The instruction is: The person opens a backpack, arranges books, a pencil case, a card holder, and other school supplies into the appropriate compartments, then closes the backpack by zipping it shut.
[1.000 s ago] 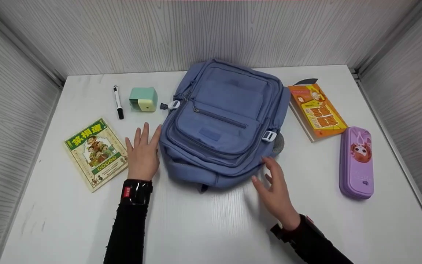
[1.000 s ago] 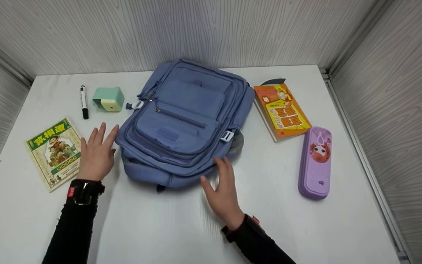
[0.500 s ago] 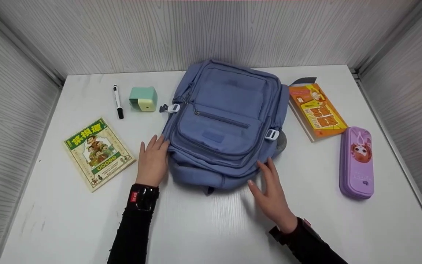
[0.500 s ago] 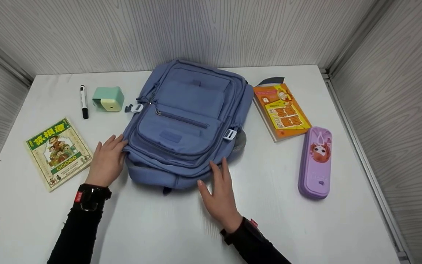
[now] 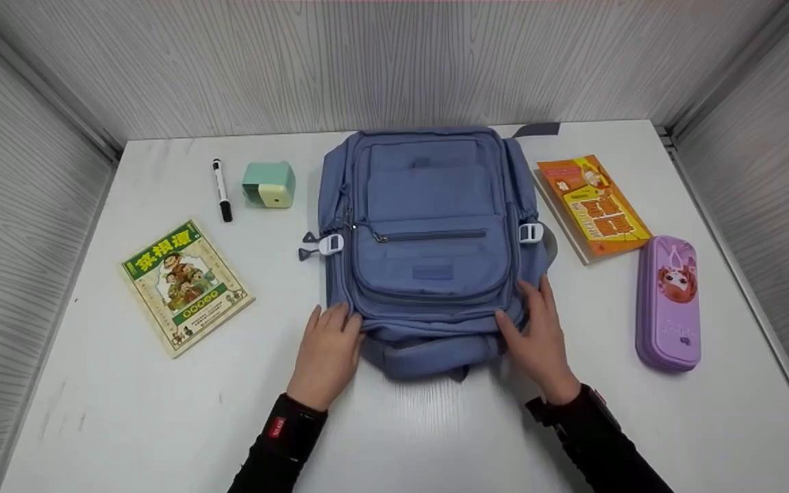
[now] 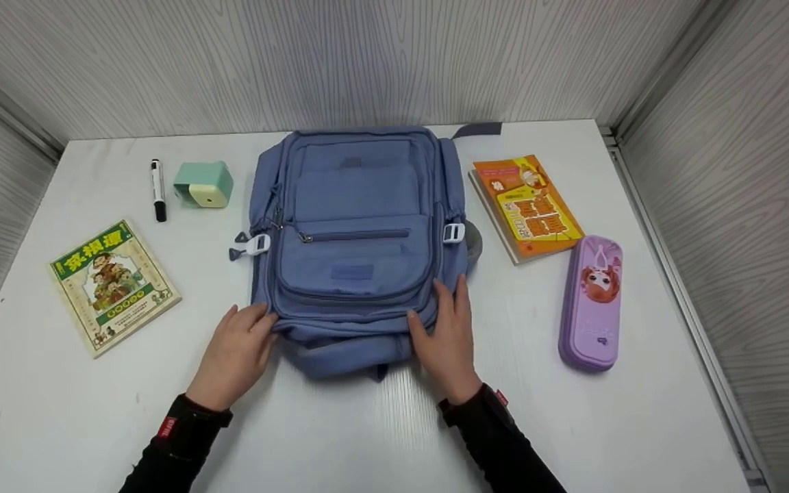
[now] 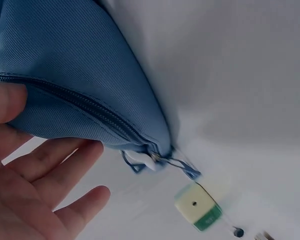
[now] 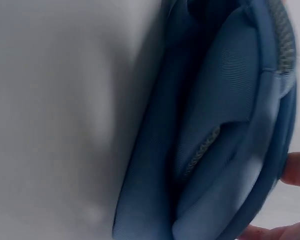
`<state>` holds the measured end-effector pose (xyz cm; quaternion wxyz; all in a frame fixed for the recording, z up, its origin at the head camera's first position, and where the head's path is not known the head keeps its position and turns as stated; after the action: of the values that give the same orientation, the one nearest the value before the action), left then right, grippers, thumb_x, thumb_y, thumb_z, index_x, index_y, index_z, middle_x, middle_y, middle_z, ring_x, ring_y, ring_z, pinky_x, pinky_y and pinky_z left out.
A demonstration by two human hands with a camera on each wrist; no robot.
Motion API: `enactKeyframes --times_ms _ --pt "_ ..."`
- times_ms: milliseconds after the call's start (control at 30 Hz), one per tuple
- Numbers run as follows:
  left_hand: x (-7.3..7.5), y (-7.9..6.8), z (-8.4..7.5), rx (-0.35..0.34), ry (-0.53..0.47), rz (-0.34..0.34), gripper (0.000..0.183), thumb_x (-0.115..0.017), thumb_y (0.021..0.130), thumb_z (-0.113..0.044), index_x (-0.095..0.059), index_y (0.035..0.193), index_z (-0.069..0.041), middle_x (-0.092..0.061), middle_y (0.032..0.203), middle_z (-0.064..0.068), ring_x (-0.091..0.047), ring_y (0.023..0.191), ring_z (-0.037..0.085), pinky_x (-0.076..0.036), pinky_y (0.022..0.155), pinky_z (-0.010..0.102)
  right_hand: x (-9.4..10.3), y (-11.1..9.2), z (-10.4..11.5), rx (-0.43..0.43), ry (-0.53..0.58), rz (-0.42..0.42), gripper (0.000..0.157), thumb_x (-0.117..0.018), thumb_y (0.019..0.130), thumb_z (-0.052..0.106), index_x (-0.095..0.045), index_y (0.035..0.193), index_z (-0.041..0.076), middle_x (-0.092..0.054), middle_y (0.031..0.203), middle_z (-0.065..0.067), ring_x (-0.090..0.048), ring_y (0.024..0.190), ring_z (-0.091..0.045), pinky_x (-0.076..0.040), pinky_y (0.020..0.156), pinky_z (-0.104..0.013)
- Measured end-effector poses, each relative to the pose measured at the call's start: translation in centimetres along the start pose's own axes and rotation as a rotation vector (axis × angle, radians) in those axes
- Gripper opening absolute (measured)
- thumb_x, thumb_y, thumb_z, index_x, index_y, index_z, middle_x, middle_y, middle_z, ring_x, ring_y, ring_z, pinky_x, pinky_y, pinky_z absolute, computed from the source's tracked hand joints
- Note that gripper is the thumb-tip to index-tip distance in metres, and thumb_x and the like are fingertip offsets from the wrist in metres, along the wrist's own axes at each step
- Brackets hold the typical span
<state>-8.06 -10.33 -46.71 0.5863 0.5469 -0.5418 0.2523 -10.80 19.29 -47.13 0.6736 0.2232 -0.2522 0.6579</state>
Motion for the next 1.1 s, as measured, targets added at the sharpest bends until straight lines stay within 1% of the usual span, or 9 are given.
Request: enactKeyframes --times_ms 100,233,467,700,800,967,1100 --pt "0.1 -0.7 -1.5 -0.053 0.006 -0.017 0.026 -0.074 0.086 -0.018 -0.067 0.105 -0.001 -0.068 0.111 0.02 -0.064 0.109 0.035 -0.048 0.102 0.052 0.7 1.1 -0.6 -0.004 -0.028 0.026 0.06 -0.062 0.094 0.017 -0.04 0.145 -0.005 -0.008 0.163 -0.031 -0.012 0.152 -0.048 -0.02 0.122 -0.059" --pt "0.2 -1.3 -3.1 -0.105 -0.001 -0.024 0.028 -0.074 0.087 -0.022 -0.067 0.105 -0.001 -0.068 0.108 0.02 -0.064 0.107 0.035 -0.05 0.1 0.05 1.4 2.5 -1.2 0.018 -0.053 0.078 0.06 -0.063 0.093 0.014 -0.04 0.145 -0.004 -0.007 0.164 -0.031 -0.013 0.152 -0.048 -0.02 0.122 -0.059" --pt "0.1 -1.7 -4.9 -0.14 -0.009 0.017 0.034 -0.07 0.09 -0.028 -0.067 0.111 -0.002 -0.069 0.107 0.019 -0.064 0.108 0.033 -0.049 0.102 0.047 1.9 4.6 -2.1 0.099 -0.086 0.127 0.06 -0.062 0.094 0.008 -0.038 0.147 -0.006 -0.008 0.163 -0.032 -0.01 0.152 -0.048 -0.016 0.123 -0.059" --pt "-0.4 -1.5 -6.8 -0.166 0.005 0.055 0.037 -0.067 0.092 -0.033 -0.068 0.112 -0.003 -0.071 0.104 0.016 -0.064 0.107 0.031 -0.049 0.102 0.045 2.2 7.0 -2.4 0.16 -0.117 0.16 0.06 -0.058 0.093 0.002 -0.036 0.148 -0.005 -0.009 0.164 -0.03 -0.009 0.152 -0.049 -0.013 0.124 -0.058" --pt "-0.5 -1.3 -7.5 -0.179 0.009 0.068 0.039 -0.066 0.092 -0.036 -0.068 0.113 -0.003 -0.072 0.104 0.016 -0.064 0.106 0.03 -0.049 0.102 0.045 2.4 7.9 -2.6 0.166 -0.13 0.192 0.06 -0.056 0.094 0.001 -0.035 0.15 -0.004 -0.007 0.165 -0.028 -0.007 0.153 -0.047 -0.01 0.123 -0.063" --pt "-0.9 -1.2 -8.8 -0.218 0.006 0.089 0.045 -0.067 0.092 -0.038 -0.068 0.118 -0.002 -0.073 0.106 0.016 -0.065 0.105 0.03 -0.048 0.101 0.043 2.7 9.6 -2.4 0.176 -0.186 0.263 0.058 -0.054 0.096 0.001 -0.034 0.151 -0.001 -0.006 0.166 -0.025 -0.005 0.153 -0.047 -0.004 0.116 -0.075" --pt "-1.3 -1.0 -9.8 -0.253 0.013 0.101 0.049 -0.067 0.091 -0.04 -0.067 0.121 -0.001 -0.074 0.107 0.016 -0.065 0.106 0.029 -0.048 0.101 0.043 2.7 10.8 -2.0 0.201 -0.223 0.312 0.057 -0.051 0.097 0.0 -0.033 0.152 0.0 -0.006 0.166 -0.024 -0.005 0.153 -0.048 -0.002 0.114 -0.077"
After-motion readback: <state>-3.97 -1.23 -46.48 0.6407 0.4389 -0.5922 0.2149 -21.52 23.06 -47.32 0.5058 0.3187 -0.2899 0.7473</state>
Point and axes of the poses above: each hand's wrist, its own y-axis towards the middle knuckle, its own x-axis out of the back of the hand, z = x × y, the point moved 5 cm from there along y, towards the middle knuckle
